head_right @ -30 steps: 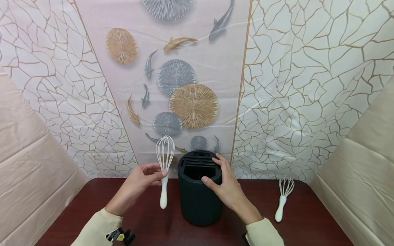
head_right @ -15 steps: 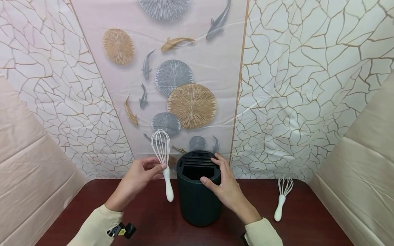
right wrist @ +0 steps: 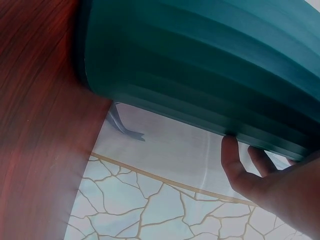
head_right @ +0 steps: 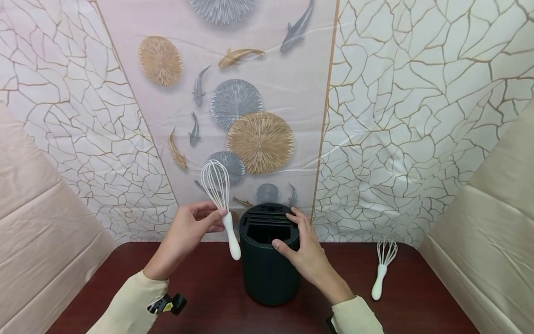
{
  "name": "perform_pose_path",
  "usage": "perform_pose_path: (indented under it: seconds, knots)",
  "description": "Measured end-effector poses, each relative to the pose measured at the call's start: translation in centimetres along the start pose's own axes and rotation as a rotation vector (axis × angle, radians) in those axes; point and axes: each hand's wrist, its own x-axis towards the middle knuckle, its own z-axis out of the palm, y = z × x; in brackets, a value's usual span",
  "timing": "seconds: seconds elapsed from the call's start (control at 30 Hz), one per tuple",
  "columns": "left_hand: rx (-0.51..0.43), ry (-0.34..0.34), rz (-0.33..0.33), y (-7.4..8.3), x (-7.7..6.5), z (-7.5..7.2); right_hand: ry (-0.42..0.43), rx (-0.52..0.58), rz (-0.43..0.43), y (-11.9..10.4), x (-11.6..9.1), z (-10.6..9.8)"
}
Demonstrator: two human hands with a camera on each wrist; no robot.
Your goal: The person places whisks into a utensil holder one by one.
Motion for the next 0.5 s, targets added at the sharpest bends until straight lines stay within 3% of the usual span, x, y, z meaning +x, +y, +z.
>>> perform_pose_path:
  seconds: [0.27, 0.5]
  knots:
    - [-0.023, -0.038, 0.062, 1.2, 0.7, 0.4, 0.007, 0.012, -0.001, 0.1, -0.3, 0.2]
    - [-0.063, -0.016, 0.100, 2.2, 1.2, 1.1, 0.010, 0.001, -0.017, 0.1, -0.1, 0.0]
